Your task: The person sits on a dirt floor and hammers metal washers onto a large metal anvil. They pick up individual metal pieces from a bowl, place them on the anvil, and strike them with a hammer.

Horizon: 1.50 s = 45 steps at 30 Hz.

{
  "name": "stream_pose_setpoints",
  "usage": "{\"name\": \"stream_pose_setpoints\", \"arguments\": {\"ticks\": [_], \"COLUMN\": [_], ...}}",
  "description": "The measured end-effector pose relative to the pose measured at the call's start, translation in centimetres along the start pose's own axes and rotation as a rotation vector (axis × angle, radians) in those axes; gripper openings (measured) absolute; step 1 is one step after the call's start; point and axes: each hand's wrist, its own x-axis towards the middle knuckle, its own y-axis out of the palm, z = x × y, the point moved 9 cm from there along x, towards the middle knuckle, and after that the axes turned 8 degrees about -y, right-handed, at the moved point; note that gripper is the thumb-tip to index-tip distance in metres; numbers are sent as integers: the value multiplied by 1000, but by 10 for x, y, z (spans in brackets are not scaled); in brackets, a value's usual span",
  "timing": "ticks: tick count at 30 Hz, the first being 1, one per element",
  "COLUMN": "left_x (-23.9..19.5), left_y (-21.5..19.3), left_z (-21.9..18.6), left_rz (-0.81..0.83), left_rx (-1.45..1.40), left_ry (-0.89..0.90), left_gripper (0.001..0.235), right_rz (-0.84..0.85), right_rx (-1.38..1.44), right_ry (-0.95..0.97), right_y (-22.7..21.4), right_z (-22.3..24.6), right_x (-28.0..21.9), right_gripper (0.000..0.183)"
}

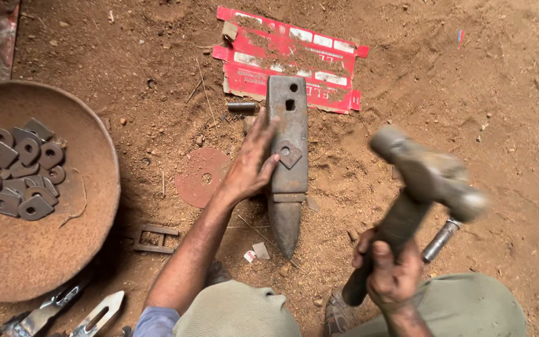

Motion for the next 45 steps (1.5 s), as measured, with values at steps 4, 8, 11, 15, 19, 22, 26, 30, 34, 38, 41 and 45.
{"name": "stream_pose_setpoints", "arguments": {"ticks": [4,8,11,15,19,22,26,30,34,38,41,45], "left_x": [-9,-20,-20,-25,-17,-22,-14,-8,-13,-30,-34,-36], "left_y": [4,6,7,7,6,8,8,15,10,39,46,50], "left_z": [7,-1,1,-3,-5,-6,-8,2,6,32,32,31], "left_rz": [-54,-159,-175,-208,-192,-171,-148,36,-95,-69,-123,-162], "left_rx": [-66,-38,-28,-8,18,-48,30,59,-79,-169,-210,-233], "left_ry": [-182,-176,-189,-156,-184,-216,-186,-169,-177,-583,-616,-601], "left_gripper": [92,73,60,49,55,65,67,66,101,104,98,94], "right_rz": [12,-21,-31,266,252,194,161,89,79,8,-73,-96], "right_rx": [-54,191,248,-706,-474,-393,-349,-98,-48,163,179,456], "right_ry": [78,-112,-154,-194,436,264,67,-26,-71,-140,-279,-262], "right_y": [5,1,-1,40,33,15,10,17,20,16,8,15], "right_z": [-8,17,12,-34,-89,-50,-9,7,14,37,68,63], "right_x": [-8,-5,4,22,20,27,30,19,12,19,27,44], "right_gripper": [42,48,50,19,36,38,42,49,49,50,59,55]}}
